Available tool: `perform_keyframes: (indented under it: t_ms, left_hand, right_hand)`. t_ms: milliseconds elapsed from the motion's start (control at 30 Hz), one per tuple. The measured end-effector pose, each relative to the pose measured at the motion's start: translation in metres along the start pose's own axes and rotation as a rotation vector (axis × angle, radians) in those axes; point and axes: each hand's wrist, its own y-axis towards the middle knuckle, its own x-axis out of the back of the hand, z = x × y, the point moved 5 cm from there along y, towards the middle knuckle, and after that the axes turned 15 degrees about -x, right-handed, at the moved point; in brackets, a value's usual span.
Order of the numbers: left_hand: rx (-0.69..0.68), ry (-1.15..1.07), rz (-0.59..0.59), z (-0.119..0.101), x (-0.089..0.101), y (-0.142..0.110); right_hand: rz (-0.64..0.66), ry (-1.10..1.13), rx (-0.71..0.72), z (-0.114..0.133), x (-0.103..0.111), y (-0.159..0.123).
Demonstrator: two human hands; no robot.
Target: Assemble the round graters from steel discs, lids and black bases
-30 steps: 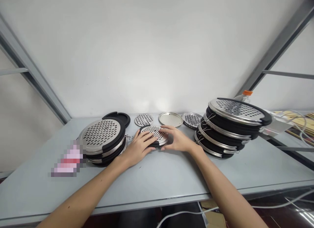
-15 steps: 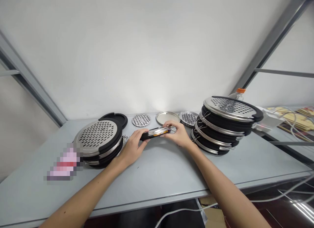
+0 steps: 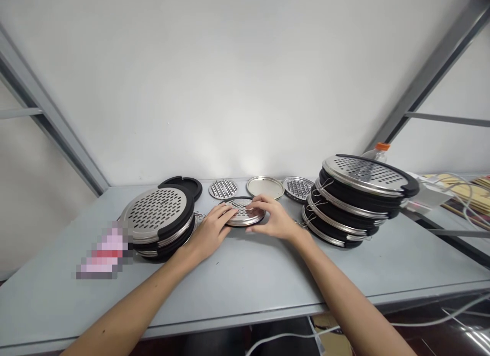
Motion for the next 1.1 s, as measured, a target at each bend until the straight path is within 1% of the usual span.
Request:
perform_keyframes:
  t_ms: [200,267,367,533,600,700,800,1000,1100]
  left_hand:
    - [0.022,-0.048,0.094,0.006,-0.007,-0.004]
    - [0.037,-0.065,0.105,0.006,-0.006,-0.004]
    - [0.069,-0.079,0.114,0.002,-0.003,-0.003]
    - [0.175,-0.068,0.204,-0.003,-0.008,-0.005]
    - [0.234,-0.054,0.195,-0.001,-0.012,-0.007]
    - [0.295,-0.039,0.138,0.004,-0.015,-0.01]
    - [0.296,-0.047,0.108,0.006,-0.016,-0.011]
    - [0.246,-0.03,0.118,0.0,-0.011,-0.009]
    - [0.212,-0.022,0.118,-0.001,-0.009,-0.008]
  right_hand:
    - [0.193,-0.055,-0.136,-0.021,-0.006,-0.001]
    - [0.224,-0.061,-0.166,-0.026,-0.009,-0.001]
    - [0.217,-0.071,-0.172,-0.029,-0.011,0.0]
    - [0.174,-0.087,-0.128,-0.023,-0.008,0.001]
    - [0.166,-0.086,-0.117,-0.021,-0.007,0.001]
    - [0.173,-0.093,-0.104,-0.018,-0.007,0.0]
    - [0.192,-0.105,-0.093,-0.017,-0.007,-0.001]
    - [0.224,-0.128,-0.12,-0.018,-0.009,-0.003]
    - [0.219,-0.147,-0.121,-0.018,-0.011,-0.003]
